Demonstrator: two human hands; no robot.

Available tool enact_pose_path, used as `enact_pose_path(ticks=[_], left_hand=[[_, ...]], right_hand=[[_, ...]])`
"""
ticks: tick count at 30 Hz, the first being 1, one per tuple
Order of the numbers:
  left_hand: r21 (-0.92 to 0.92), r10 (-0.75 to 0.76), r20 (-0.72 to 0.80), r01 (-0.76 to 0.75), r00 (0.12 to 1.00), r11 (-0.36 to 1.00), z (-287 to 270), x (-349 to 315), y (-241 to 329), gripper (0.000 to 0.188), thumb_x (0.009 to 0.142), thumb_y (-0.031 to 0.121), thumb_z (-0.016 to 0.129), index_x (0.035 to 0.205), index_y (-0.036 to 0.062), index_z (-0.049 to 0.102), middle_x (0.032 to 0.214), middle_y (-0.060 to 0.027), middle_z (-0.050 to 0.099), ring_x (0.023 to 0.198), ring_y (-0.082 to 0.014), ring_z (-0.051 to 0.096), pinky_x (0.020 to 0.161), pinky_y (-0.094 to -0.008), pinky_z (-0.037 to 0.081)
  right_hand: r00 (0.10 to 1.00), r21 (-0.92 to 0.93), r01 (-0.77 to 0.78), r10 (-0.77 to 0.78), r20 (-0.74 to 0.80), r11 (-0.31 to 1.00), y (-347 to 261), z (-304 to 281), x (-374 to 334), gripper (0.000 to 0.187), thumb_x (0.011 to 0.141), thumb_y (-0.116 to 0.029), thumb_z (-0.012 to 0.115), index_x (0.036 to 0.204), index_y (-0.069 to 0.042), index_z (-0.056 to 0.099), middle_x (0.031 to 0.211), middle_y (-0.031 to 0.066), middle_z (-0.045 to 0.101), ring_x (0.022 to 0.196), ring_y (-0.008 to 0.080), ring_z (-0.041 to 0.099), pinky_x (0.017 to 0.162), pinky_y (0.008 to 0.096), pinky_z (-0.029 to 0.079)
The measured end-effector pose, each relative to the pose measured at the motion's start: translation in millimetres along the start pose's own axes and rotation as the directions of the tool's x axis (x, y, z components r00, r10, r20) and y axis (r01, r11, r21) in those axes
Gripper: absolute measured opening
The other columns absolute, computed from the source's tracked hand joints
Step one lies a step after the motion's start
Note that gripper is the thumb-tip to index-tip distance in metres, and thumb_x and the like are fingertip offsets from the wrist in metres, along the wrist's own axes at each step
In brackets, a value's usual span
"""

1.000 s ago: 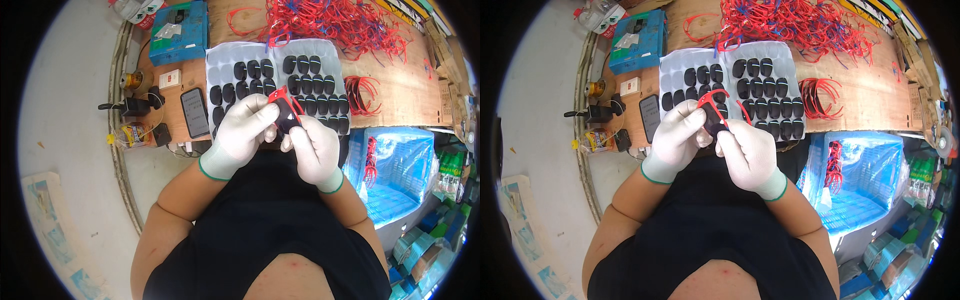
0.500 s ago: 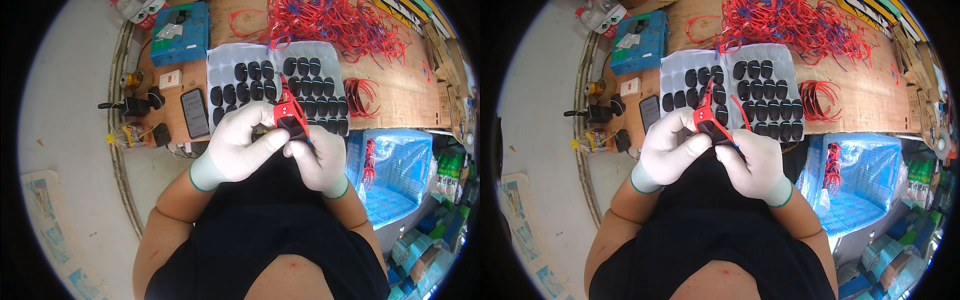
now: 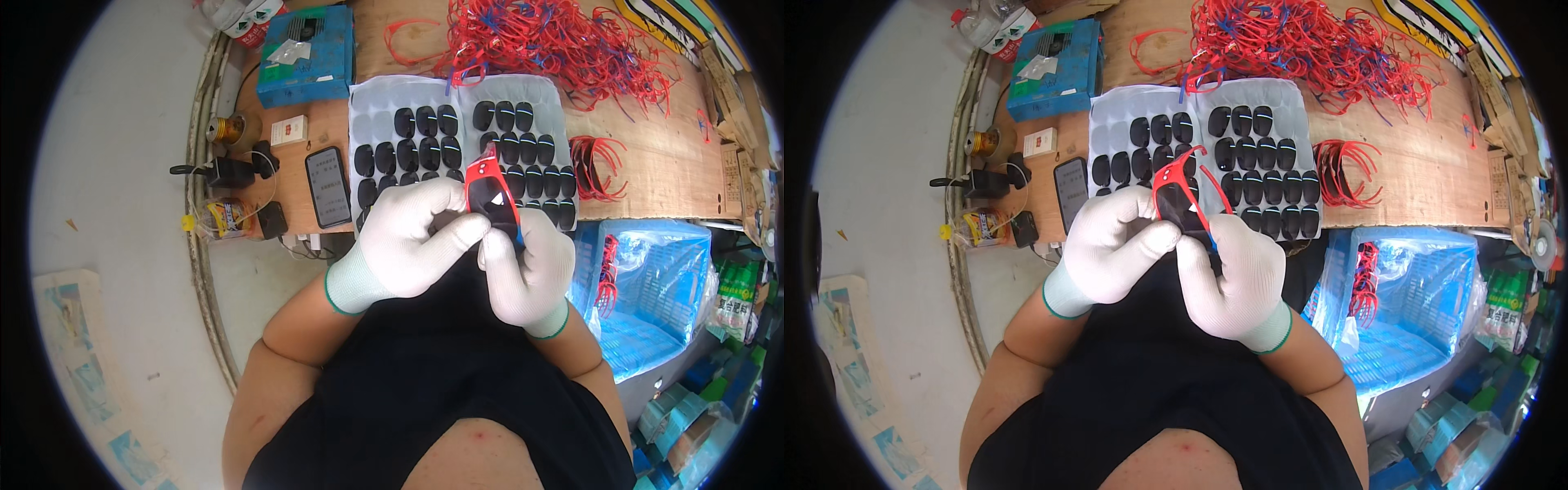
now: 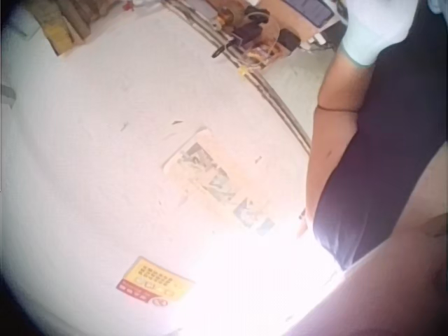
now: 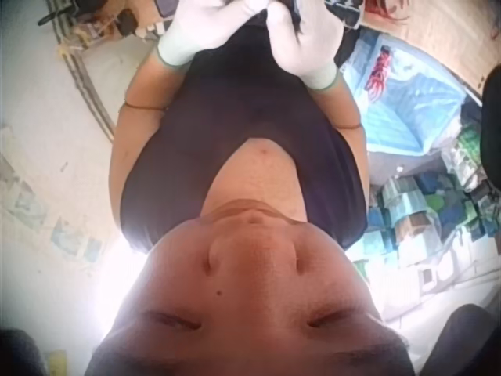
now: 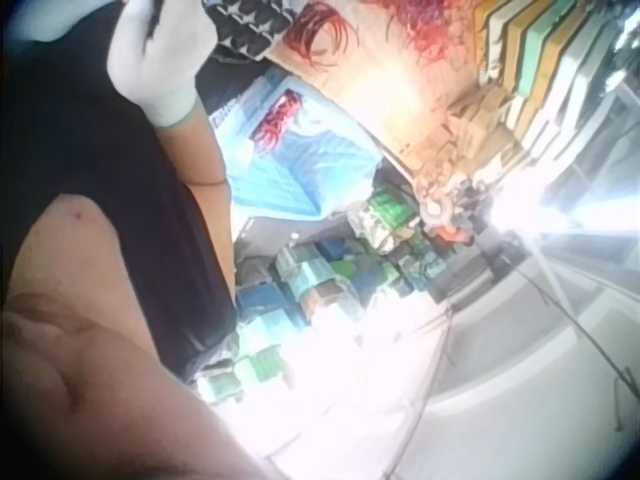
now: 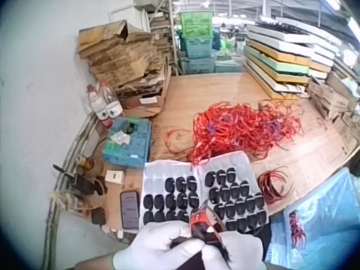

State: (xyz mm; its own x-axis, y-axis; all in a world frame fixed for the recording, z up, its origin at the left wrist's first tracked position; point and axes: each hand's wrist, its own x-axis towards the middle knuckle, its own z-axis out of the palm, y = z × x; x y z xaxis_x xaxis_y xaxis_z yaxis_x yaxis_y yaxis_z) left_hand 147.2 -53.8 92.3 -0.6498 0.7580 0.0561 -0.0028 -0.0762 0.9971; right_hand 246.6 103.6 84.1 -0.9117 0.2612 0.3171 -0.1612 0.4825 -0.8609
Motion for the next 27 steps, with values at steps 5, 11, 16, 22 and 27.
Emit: enact_pose_path(ticks=[5,11,16,22,27], left_hand=[[0.177,0.215,0.115,-0.233,0.97,0.956,-13.8,14.6,-8.3,0.014,0.091,0.011,0.069,0.099,0.0,0.066,0.141,-0.0249,0.053,0.133,-0.0336,0.05,0.111,-0.044,0.036],[0.229,0.177,0.177,-0.215,0.968,0.949,-7.5,41.7,-14.1,0.013,0.085,0.006,0.072,0.097,0.0008,0.068,0.14,-0.0291,0.053,0.142,-0.0439,0.043,0.117,-0.0472,0.03],[0.559,-0.02,0.208,-0.102,0.978,0.822,-39.7,72.8,-45.8,0.018,0.084,0.01,0.073,0.101,0.0048,0.069,0.14,-0.0258,0.056,0.13,-0.0374,0.057,0.107,-0.0424,0.045],[0.979,0.206,-0.085,0.044,0.975,0.198,-177.4,215.6,-131.8,0.039,0.085,0.0,0.052,0.122,0.0089,0.062,0.145,-0.0195,0.053,0.13,-0.0412,0.052,0.11,-0.0431,0.044],[0.923,-0.282,-0.243,0.131,0.928,-0.362,-201.0,273.4,-170.0,0.055,0.086,0.005,0.059,0.138,0.0231,0.06,0.165,-0.0113,0.029,0.149,-0.0326,0.033,0.117,-0.0441,0.037]], right_hand=[[0.981,0.151,-0.075,0.046,0.19,0.986,8.4,-14.7,6.5,0.011,0.087,-0.007,0.066,0.096,-0.001,0.066,0.07,0.015,0.06,0.055,0.0317,0.062,0.052,0.0365,0.046],[0.977,0.154,0.009,-0.041,0.211,0.988,41.6,-31.1,11.2,0.012,0.086,-0.008,0.069,0.096,-0.002,0.066,0.072,0.0156,0.061,0.06,0.0353,0.062,0.055,0.0395,0.048],[0.943,-0.157,-0.314,0.288,-0.168,0.937,119.2,-99.7,26.4,0.011,0.092,-0.013,0.062,0.097,-0.004,0.065,0.072,0.0169,0.061,0.066,0.0387,0.063,0.058,0.0437,0.049],[0.789,-0.544,-0.569,0.597,-0.148,0.617,273.4,-169.9,28.4,0.028,0.099,-0.029,0.054,0.101,-0.003,0.064,0.088,0.0255,0.067,0.088,0.0444,0.066,0.078,0.0522,0.05],[0.771,-0.572,-0.569,0.626,-0.119,0.591,260.7,-159.6,43.9,0.028,0.097,-0.029,0.056,0.102,-0.003,0.066,0.095,0.025,0.069,0.094,0.0436,0.066,0.082,0.0508,0.051]])
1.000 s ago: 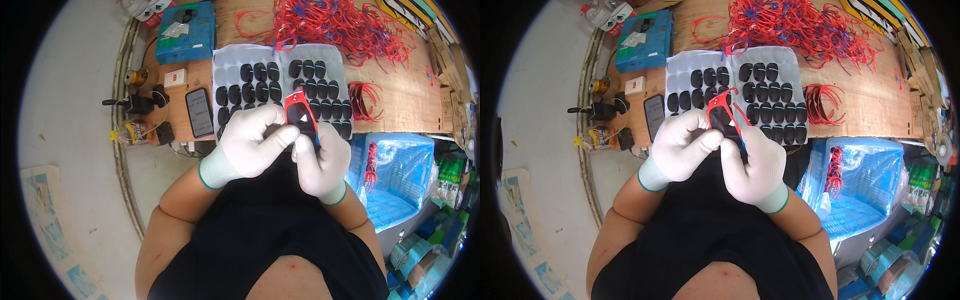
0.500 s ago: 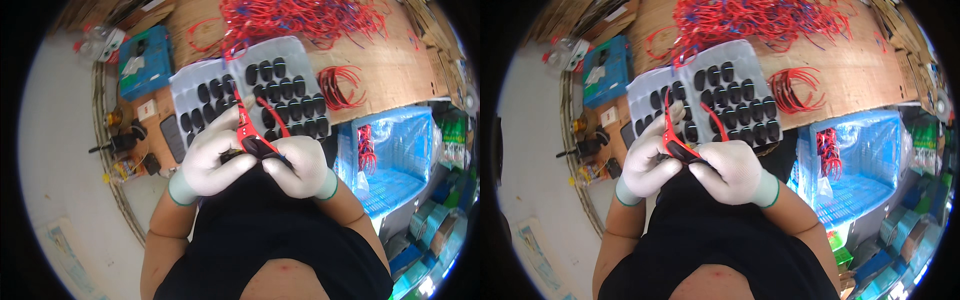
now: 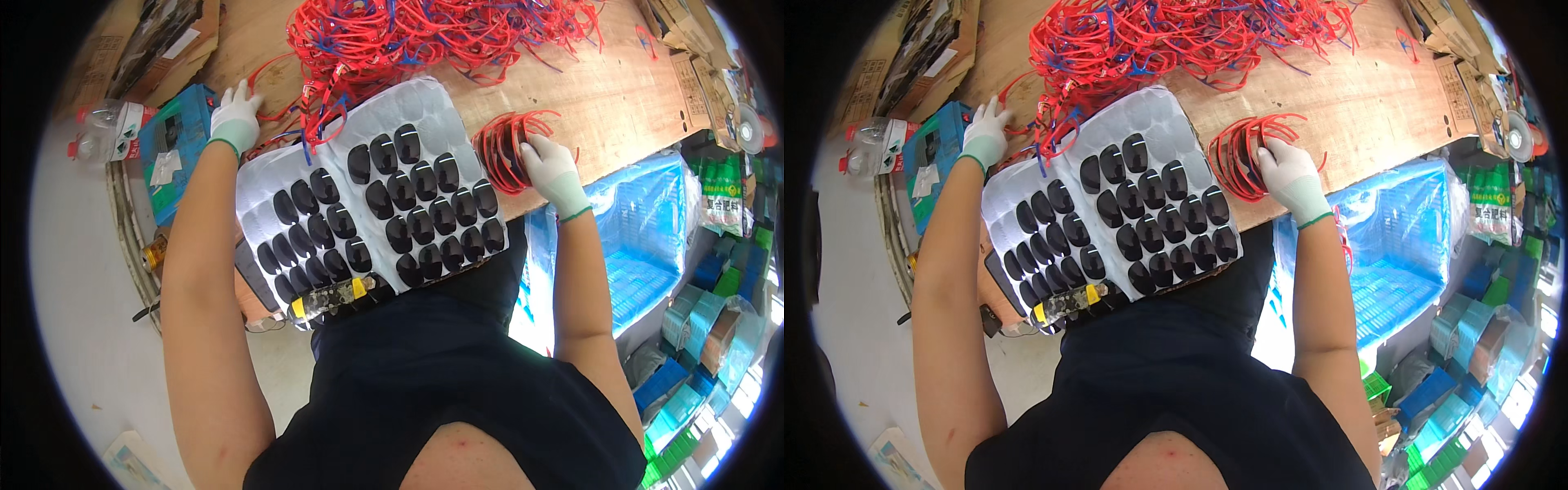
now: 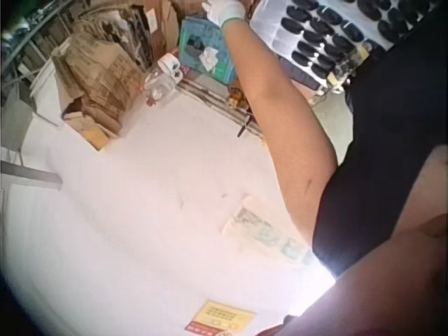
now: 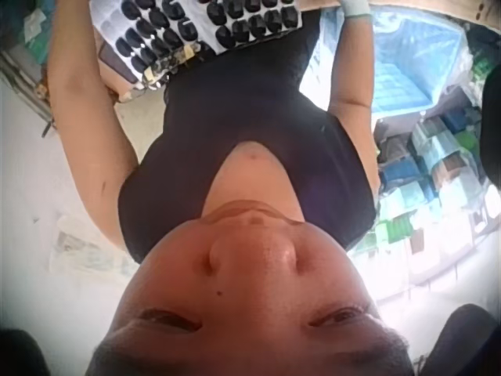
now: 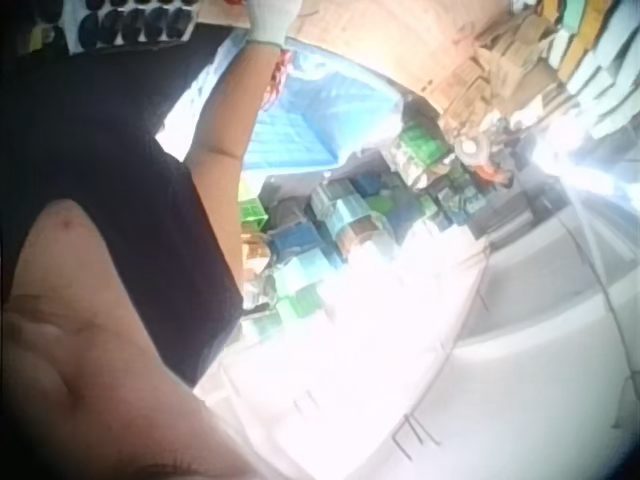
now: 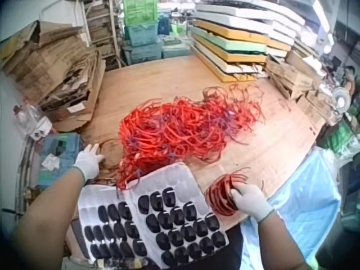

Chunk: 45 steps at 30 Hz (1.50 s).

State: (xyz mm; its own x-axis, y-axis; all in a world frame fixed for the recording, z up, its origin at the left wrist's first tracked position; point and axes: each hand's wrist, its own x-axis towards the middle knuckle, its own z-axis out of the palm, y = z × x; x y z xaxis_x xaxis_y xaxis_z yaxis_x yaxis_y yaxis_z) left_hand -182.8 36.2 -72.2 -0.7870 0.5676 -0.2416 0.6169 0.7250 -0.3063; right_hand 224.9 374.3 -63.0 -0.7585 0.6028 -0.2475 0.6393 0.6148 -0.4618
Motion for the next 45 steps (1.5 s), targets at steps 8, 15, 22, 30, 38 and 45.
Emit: enact_pose_path(ticks=[8,15,22,30,38,45], left_hand=[[-0.112,0.263,-0.061,-0.268,0.963,0.957,-31.7,-39.0,-35.1,0.021,0.084,0.023,0.072,0.105,0.0166,0.072,0.142,-0.0032,0.06,0.146,-0.0317,0.039,0.121,-0.0582,0.02],[-0.405,0.374,-0.313,-0.479,0.873,0.779,-96.6,-172.1,-54.8,0.018,0.082,0.016,0.077,0.096,0.0072,0.07,0.104,-0.0107,0.072,0.104,-0.0313,0.063,0.103,-0.0442,0.042],[-0.777,0.081,-0.268,-0.265,0.96,0.571,-97.2,-277.8,-1.2,0.034,0.089,0.029,0.075,0.113,0.0065,0.066,0.089,-0.0136,0.071,0.085,-0.0326,0.071,0.074,-0.0384,0.055],[-0.842,-0.025,-0.534,-0.534,0.845,-0.074,-74.0,-312.8,71.2,0.016,0.089,0.011,0.07,0.1,0.0046,0.061,0.114,-0.0163,0.068,0.1,-0.0289,0.067,0.088,-0.0414,0.053],[-0.805,0.133,-0.564,-0.578,0.815,0.135,-85.6,-338.6,89.9,0.026,0.093,0.005,0.062,0.118,0.0011,0.058,0.11,-0.0189,0.065,0.098,-0.0364,0.067,0.087,-0.0395,0.053],[-0.899,0.149,-0.416,-0.43,0.897,0.08,-83.5,-369.6,99.1,0.027,0.095,0.003,0.058,0.121,-0.0003,0.053,0.103,-0.0155,0.065,0.091,-0.0238,0.068,0.08,-0.0347,0.054]], right_hand=[[0.874,0.106,0.409,-0.355,-0.333,0.907,-80.4,-4.7,-26.0,0.031,0.088,-0.017,0.067,0.116,-0.003,0.067,0.104,0.0157,0.07,0.099,0.0361,0.065,0.088,0.0461,0.052],[0.896,-0.233,0.439,-0.443,0.038,0.868,-174.2,31.4,-7.8,0.042,0.082,-0.02,0.067,0.123,-0.009,0.062,0.112,0.0202,0.06,0.109,0.0396,0.059,0.09,0.0487,0.052],[0.807,-0.02,0.59,-0.59,0.027,0.807,-167.6,4.5,-20.1,0.018,0.081,-0.014,0.07,0.093,-0.006,0.06,0.096,0.0175,0.061,0.094,0.0371,0.064,0.08,0.0453,0.053],[0.826,0.933,0.318,-0.533,-0.184,0.17,-200.3,-6.1,-179.9,0.025,0.082,0.003,0.076,0.105,-0.001,0.064,0.089,0.0085,0.069,0.075,0.014,0.068,0.068,0.0261,0.054],[0.509,0.432,0.787,-0.859,-0.05,0.441,-210.3,-17.8,-194.3,0.043,0.08,-0.001,0.07,0.122,-0.007,0.066,0.084,0.0101,0.067,0.073,0.0329,0.062,0.065,0.0401,0.049],[0.79,0.742,0.503,-0.585,-0.185,0.443,-199.6,3.4,-212.9,0.032,0.081,-0.001,0.078,0.11,-0.002,0.066,0.083,0.004,0.069,0.06,0.007,0.058,0.055,0.0233,0.045]])
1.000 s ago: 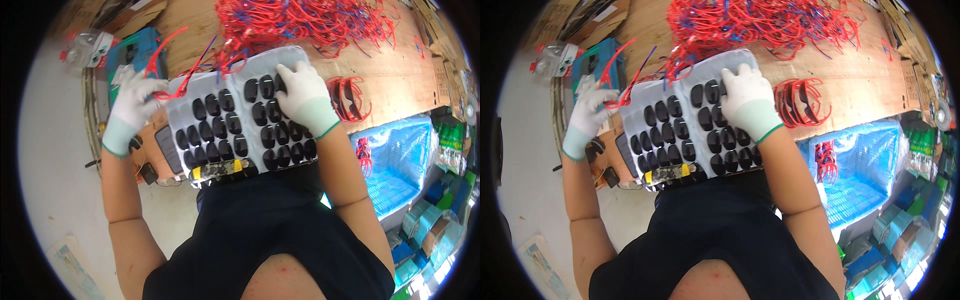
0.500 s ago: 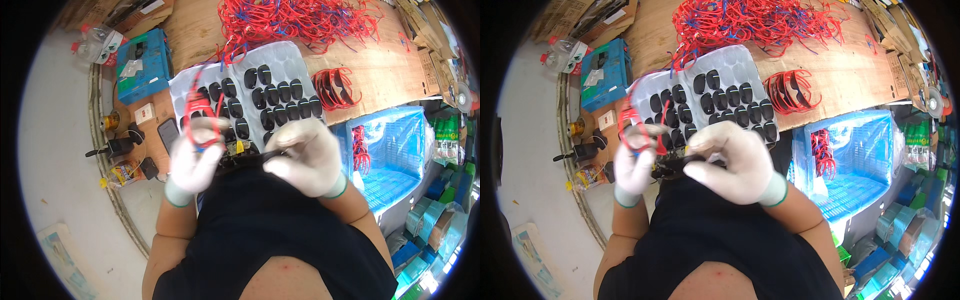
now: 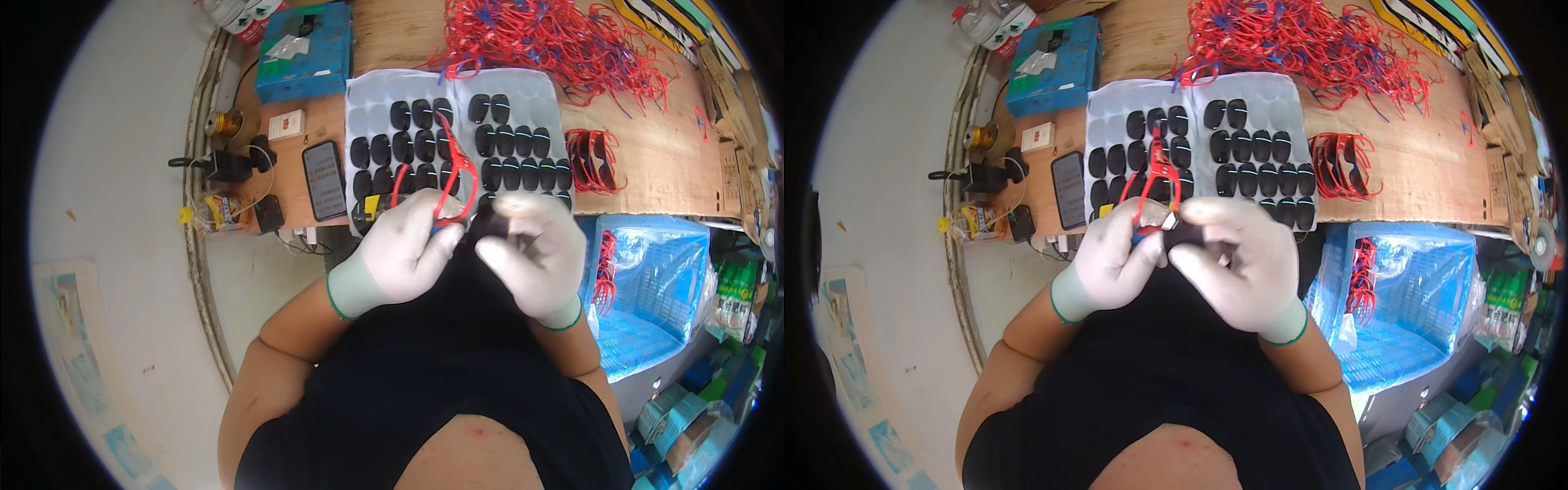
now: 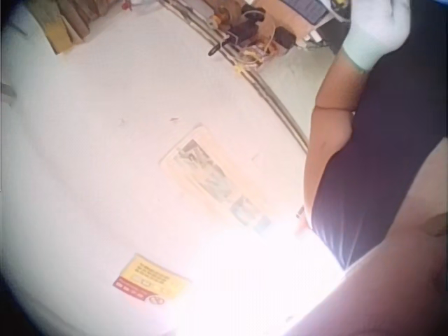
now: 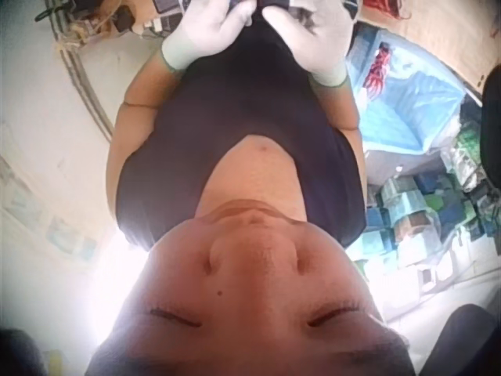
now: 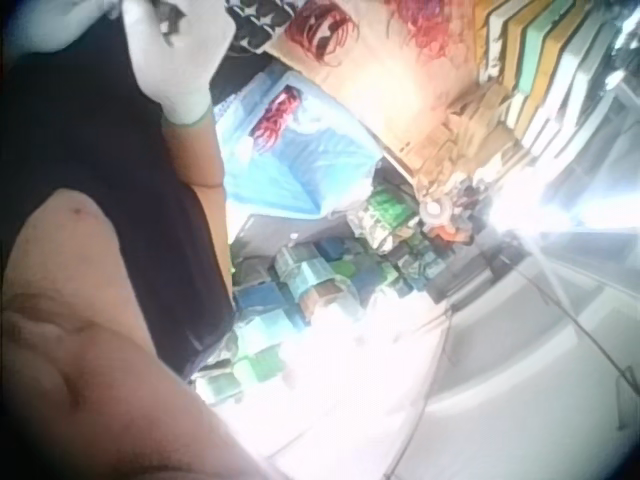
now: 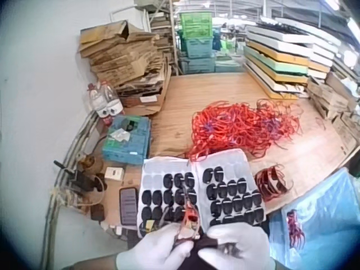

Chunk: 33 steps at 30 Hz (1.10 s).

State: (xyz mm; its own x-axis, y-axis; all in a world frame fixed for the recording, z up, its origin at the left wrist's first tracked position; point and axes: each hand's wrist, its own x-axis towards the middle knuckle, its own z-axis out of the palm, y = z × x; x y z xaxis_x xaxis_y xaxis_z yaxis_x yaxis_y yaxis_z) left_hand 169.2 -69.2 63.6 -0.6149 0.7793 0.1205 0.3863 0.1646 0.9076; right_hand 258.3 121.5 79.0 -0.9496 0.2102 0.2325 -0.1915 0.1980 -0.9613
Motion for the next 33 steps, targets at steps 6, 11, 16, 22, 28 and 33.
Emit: enact_pose_path(ticks=[6,11,16,22,28,33], left_hand=[[0.004,0.076,-0.032,-0.076,0.997,0.997,4.5,-4.5,5.6,0.021,0.096,0.002,0.059,0.114,-0.0008,0.051,0.086,-0.0102,0.068,0.073,-0.0189,0.069,0.07,-0.0299,0.055],[-0.087,0.109,0.073,-0.102,0.991,0.991,-9.6,-7.0,6.8,0.009,0.098,0.008,0.062,0.097,0.0009,0.057,0.074,-0.0064,0.07,0.063,-0.0156,0.071,0.059,-0.028,0.055],[-0.162,0.183,0.169,-0.156,0.968,0.974,-19.7,-0.7,14.7,0.013,0.097,0.011,0.064,0.09,0.0009,0.064,0.072,-0.0049,0.072,0.061,-0.0174,0.071,0.056,-0.0271,0.055],[-0.083,0.147,0.034,-0.144,0.989,0.986,-20.5,0.6,22.0,0.02,0.101,0.011,0.055,0.087,0.0016,0.065,0.068,-0.0047,0.067,0.058,-0.0164,0.069,0.055,-0.0276,0.053],[0.013,0.227,-0.002,-0.227,0.974,0.974,-21.7,4.0,27.1,0.013,0.1,0.008,0.054,0.095,0.0027,0.065,0.067,-0.0041,0.064,0.054,-0.0195,0.064,0.052,-0.0312,0.049],[-0.272,0.077,0.012,-0.07,0.997,0.96,-23.7,2.2,28.6,0.017,0.102,0.008,0.053,0.094,-0.0002,0.065,0.067,-0.004,0.064,0.054,-0.0123,0.063,0.051,-0.0268,0.047]], right_hand=[[0.991,0.304,-0.025,0.063,-0.115,0.952,8.1,17.1,-0.5,0.022,0.086,0.004,0.073,0.1,-0.002,0.057,0.086,0.0073,0.066,0.064,0.0078,0.059,0.056,0.0223,0.046],[0.936,0.542,-0.344,0.323,0.138,0.767,8.6,10.9,5.4,0.011,0.094,-0.003,0.061,0.103,0.002,0.06,0.089,0.0082,0.064,0.072,0.0119,0.06,0.067,0.0272,0.049],[0.911,0.546,-0.39,0.224,0.347,0.741,26.3,0.7,2.6,0.037,0.097,-0.029,0.059,0.09,0.007,0.061,0.073,0.0097,0.059,0.062,0.0151,0.056,0.059,0.0268,0.044],[0.884,0.625,-0.463,0.383,0.27,0.628,15.8,11.2,2.6,0.023,0.099,-0.01,0.052,0.08,0.001,0.059,0.071,0.0065,0.06,0.06,0.0116,0.054,0.058,0.0257,0.044],[0.867,0.657,-0.489,0.404,0.292,0.574,6.9,12.5,7.6,0.022,0.101,-0.011,0.051,0.088,0.004,0.059,0.073,0.0079,0.059,0.058,0.0114,0.052,0.055,0.0262,0.043],[0.922,0.78,-0.383,0.256,0.29,0.495,1.5,11.3,0.5,0.017,0.096,-0.009,0.058,0.098,0.008,0.062,0.076,0.0074,0.061,0.06,0.0103,0.053,0.057,0.0256,0.043]])
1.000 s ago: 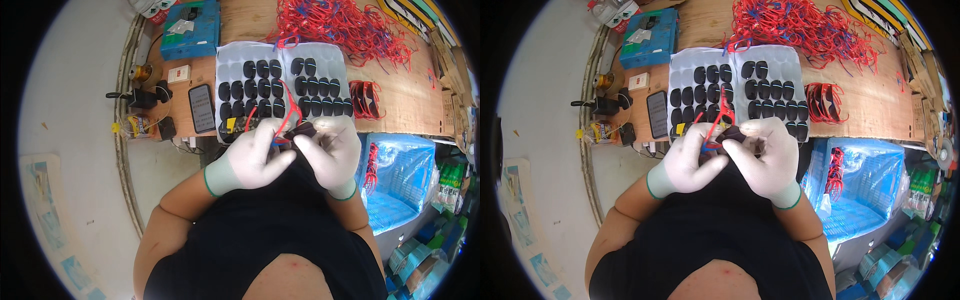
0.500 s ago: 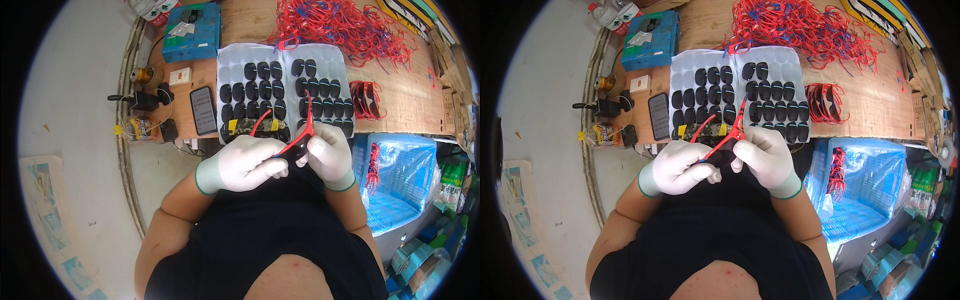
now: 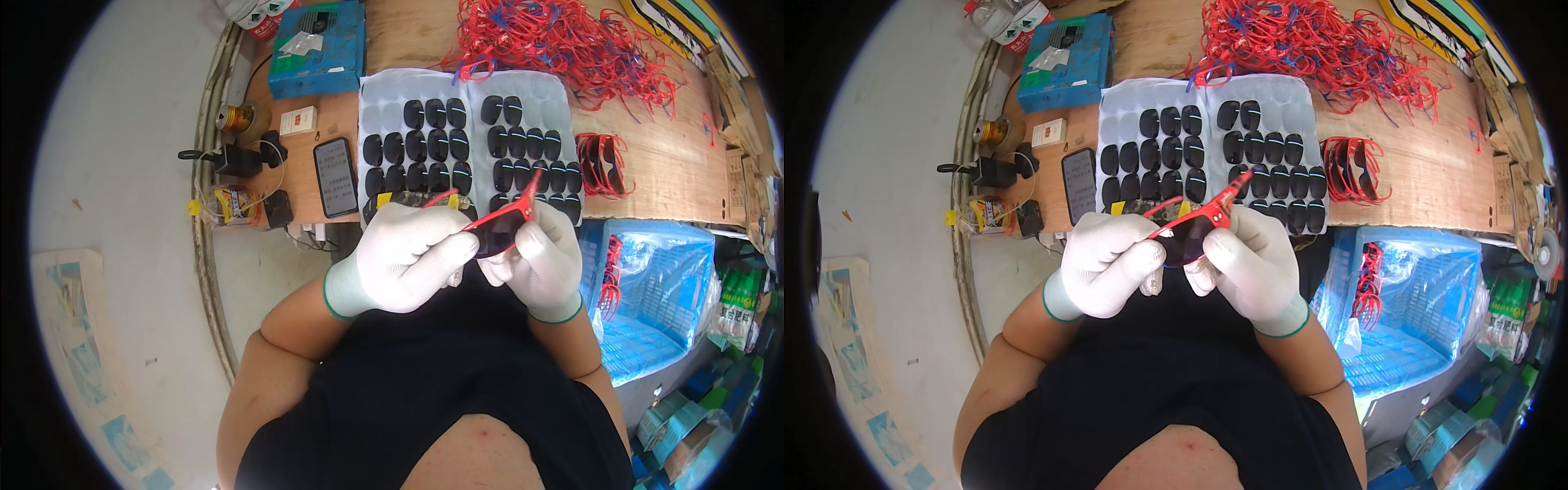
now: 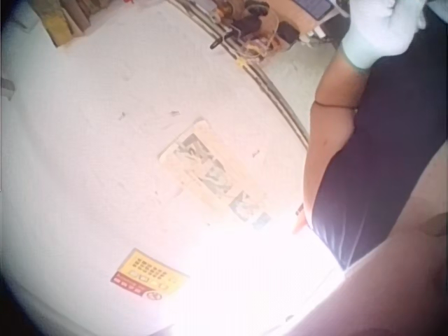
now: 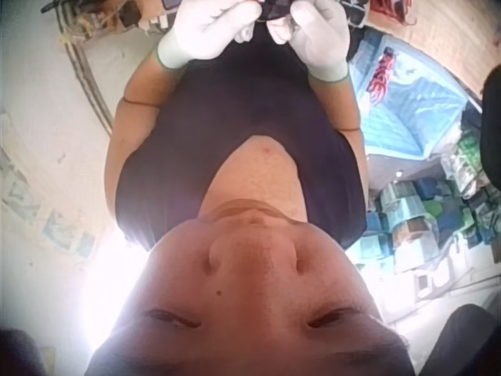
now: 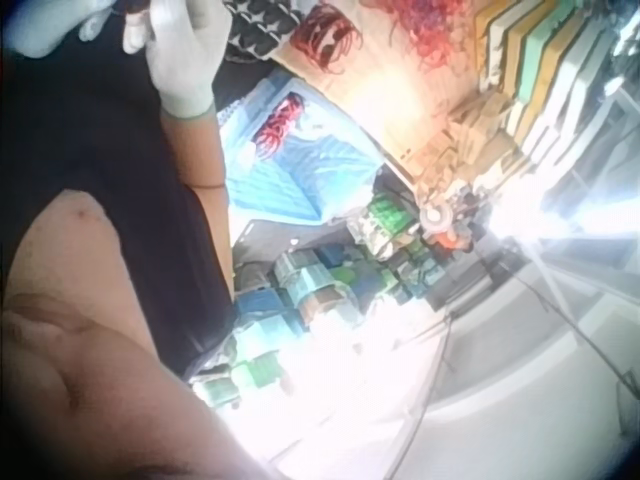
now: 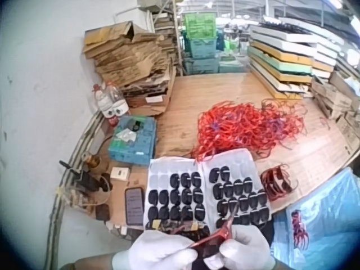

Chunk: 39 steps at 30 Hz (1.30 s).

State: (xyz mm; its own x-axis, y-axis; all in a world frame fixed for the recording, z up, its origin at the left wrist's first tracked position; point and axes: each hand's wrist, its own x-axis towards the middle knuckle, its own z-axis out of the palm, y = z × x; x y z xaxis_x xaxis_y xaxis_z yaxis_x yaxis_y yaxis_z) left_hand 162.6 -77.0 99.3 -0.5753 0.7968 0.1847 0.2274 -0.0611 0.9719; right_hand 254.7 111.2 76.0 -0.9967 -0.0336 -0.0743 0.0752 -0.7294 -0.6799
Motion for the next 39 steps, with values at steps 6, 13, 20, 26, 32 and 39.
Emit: enact_pose_path(ticks=[6,13,20,26,32,39], left_hand=[[-0.022,-0.037,-0.03,0.036,0.999,0.999,9.8,7.9,-0.7,0.021,0.103,0.01,0.052,0.117,-0.0038,0.061,0.073,-0.0039,0.065,0.058,-0.0112,0.063,0.056,-0.0238,0.051],[0.43,0.438,-0.036,-0.382,0.898,0.818,27.2,23.0,0.5,0.028,0.091,-0.002,0.06,0.118,-0.0113,0.058,0.076,-0.0071,0.068,0.057,-0.0221,0.067,0.05,-0.0306,0.051],[0.589,0.259,0.189,-0.321,0.947,0.742,14.5,40.9,1.3,0.025,0.084,0.005,0.067,0.107,-0.0026,0.063,0.072,-0.0084,0.063,0.053,-0.0283,0.062,0.048,-0.0375,0.05],[0.347,0.372,0.229,-0.433,0.899,0.832,-14.9,75.5,-21.6,0.015,0.09,0.018,0.063,0.085,0.0043,0.068,0.073,-0.0121,0.063,0.066,-0.0315,0.065,0.061,-0.0373,0.052],[0.78,-0.301,-0.481,0.558,0.824,0.283,-72.4,95.3,-140.6,0.053,0.093,0.048,0.057,0.118,0.0013,0.062,0.13,-0.0266,0.058,0.113,-0.0429,0.062,0.099,-0.0493,0.05],[0.692,-0.372,-0.503,0.621,0.781,0.368,-88.0,94.0,-162.8,0.047,0.084,0.044,0.066,0.106,0.003,0.07,0.119,-0.0219,0.064,0.111,-0.0377,0.064,0.099,-0.0436,0.05]], right_hand=[[0.988,-0.47,-0.038,-0.038,-0.151,0.882,-12.8,8.1,0.4,0.01,0.089,0.001,0.061,0.097,0.002,0.068,0.072,0.0017,0.062,0.062,0.0061,0.055,0.057,0.0228,0.041],[0.995,-0.383,-0.036,-0.001,-0.096,0.923,-21.4,-0.2,-2.3,0.01,0.092,-0.001,0.057,0.084,0.002,0.063,0.07,0.0043,0.063,0.062,0.0088,0.056,0.058,0.0237,0.044],[0.859,-0.718,0.267,-0.497,-0.126,0.643,-21.3,-12.1,2.7,0.041,0.077,-0.007,0.076,0.113,0.001,0.06,0.125,0.016,0.058,0.115,0.0217,0.058,0.098,0.0369,0.046],[0.92,-0.92,0.366,-0.202,0.335,0.142,-65.6,-15.9,-6.9,0.017,0.073,-0.008,0.075,0.084,-0.005,0.062,0.083,0.0094,0.069,0.107,0.0355,0.066,0.111,0.0507,0.037],[0.927,-0.907,0.245,-0.358,0.115,0.342,-51.3,-14.2,-3.4,0.022,0.086,-0.001,0.062,0.107,0.004,0.065,0.081,0.0121,0.065,0.076,0.0272,0.065,0.084,0.0389,0.052],[0.915,-0.745,0.331,-0.39,0.104,0.579,-17.8,-18.5,2.9,0.072,0.086,0.012,0.051,0.152,0.01,0.024,0.118,0.0201,0.07,0.099,0.0249,0.073,0.088,0.0333,0.055]])
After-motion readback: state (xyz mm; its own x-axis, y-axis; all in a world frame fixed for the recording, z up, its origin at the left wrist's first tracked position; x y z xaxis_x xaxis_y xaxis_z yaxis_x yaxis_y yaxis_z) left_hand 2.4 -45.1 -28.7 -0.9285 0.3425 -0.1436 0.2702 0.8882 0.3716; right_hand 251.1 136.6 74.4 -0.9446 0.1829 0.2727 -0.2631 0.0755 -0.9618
